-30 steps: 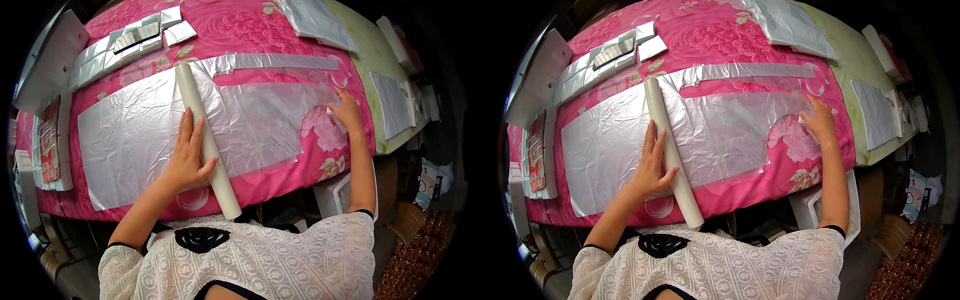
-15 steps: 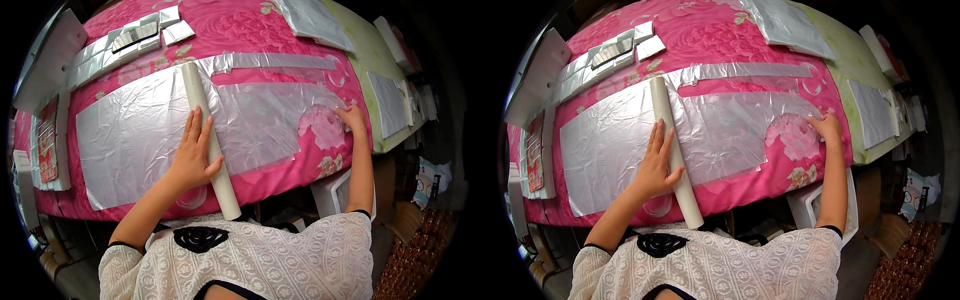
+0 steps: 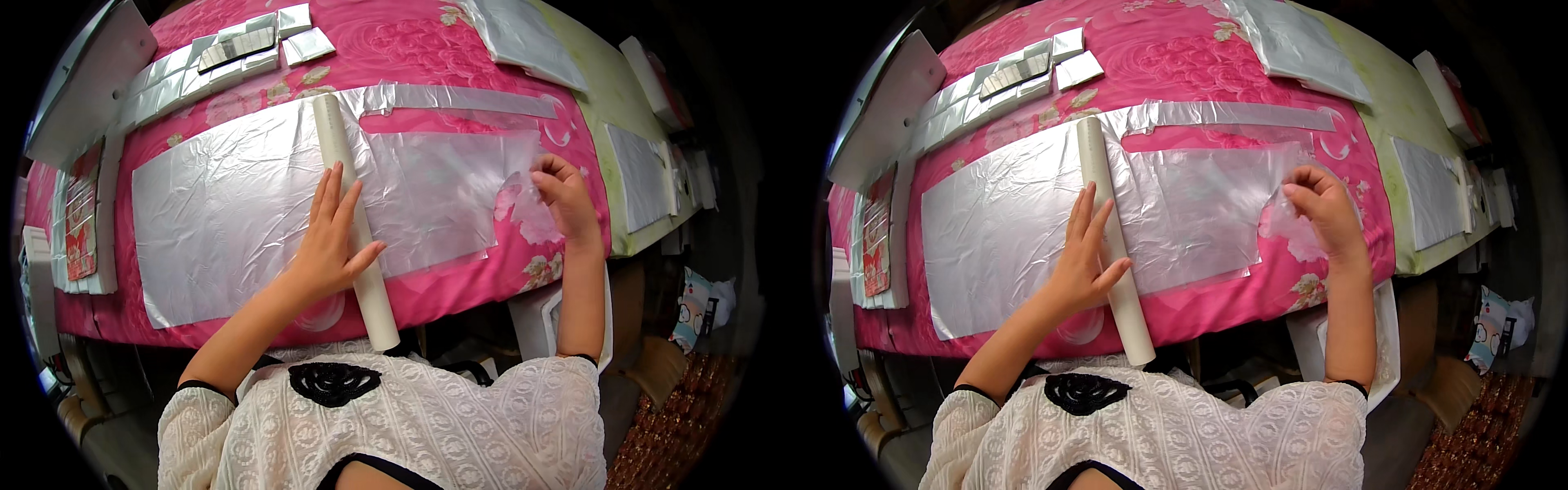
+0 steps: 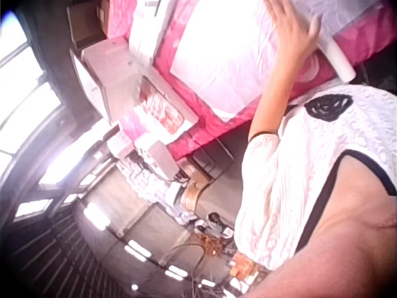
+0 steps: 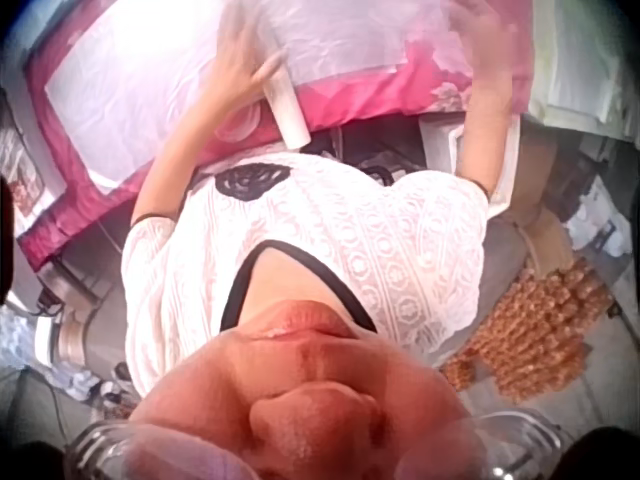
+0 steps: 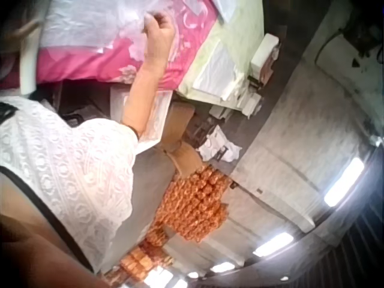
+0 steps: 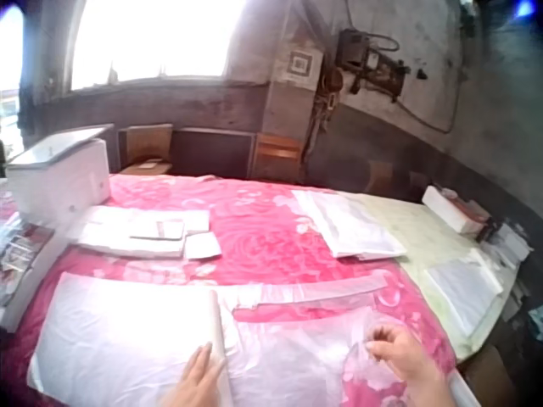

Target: The person wraps small rectangular items in clear plastic film on a pink floral tablecloth. They unroll the film, place an item on it, fold the film around the item, and set the wrapped item aside. This process is repeated multiple times.

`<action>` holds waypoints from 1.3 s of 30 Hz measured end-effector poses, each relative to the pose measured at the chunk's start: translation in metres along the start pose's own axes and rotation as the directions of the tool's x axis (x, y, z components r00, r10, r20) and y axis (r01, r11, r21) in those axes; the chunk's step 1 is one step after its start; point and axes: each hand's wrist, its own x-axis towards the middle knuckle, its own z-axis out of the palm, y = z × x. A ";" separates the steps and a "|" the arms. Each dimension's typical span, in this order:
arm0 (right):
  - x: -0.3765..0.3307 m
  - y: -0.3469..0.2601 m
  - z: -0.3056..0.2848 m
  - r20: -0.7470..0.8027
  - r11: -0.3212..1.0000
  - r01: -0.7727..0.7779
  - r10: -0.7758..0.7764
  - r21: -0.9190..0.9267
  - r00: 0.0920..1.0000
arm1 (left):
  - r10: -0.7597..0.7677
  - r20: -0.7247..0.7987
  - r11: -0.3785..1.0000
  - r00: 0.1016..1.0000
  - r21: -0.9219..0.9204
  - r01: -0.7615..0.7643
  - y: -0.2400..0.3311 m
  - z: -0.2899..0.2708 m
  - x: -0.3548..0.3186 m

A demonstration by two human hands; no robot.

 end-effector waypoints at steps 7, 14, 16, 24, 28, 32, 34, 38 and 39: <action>-0.051 0.017 0.191 0.630 0.910 0.341 -0.123 -0.238 0.767 | -0.235 0.597 0.211 0.767 -0.739 0.639 0.005 -0.051 -0.007; -0.080 0.032 0.210 0.724 0.845 0.479 -0.173 -0.239 0.668 | -0.459 0.642 0.178 0.614 -0.611 0.771 -0.050 -0.101 -0.056; -0.087 0.033 0.199 0.639 0.693 0.581 -0.224 -0.426 0.736 | -0.538 0.614 0.161 0.577 -0.597 0.786 -0.075 -0.130 -0.076; -0.113 0.057 0.191 0.249 0.450 0.134 0.208 -0.883 0.946 | -0.695 0.535 0.212 0.480 -0.486 0.848 -0.145 -0.197 -0.115; -0.111 0.059 0.186 0.231 0.610 0.032 0.250 -0.792 0.940 | -0.717 0.540 0.234 0.442 -0.411 0.881 -0.160 -0.209 -0.120; -0.109 0.057 0.179 0.218 0.624 -0.002 0.276 -0.781 0.936 | -0.758 0.516 0.215 0.399 -0.381 0.899 -0.178 -0.220 -0.128; -0.108 0.058 0.178 0.223 0.619 0.008 0.272 -0.785 0.936 | -0.757 0.516 0.246 0.400 -0.342 0.907 -0.187 -0.229 -0.135; -0.108 0.056 0.178 0.233 0.614 0.019 0.271 -0.789 0.934 | -0.795 0.368 0.542 0.482 0.075 0.837 -0.187 -0.246 -0.135; -0.107 0.055 0.178 0.235 0.615 0.019 0.273 -0.789 0.933 | -0.798 0.284 0.597 0.531 0.257 0.760 -0.179 -0.248 -0.130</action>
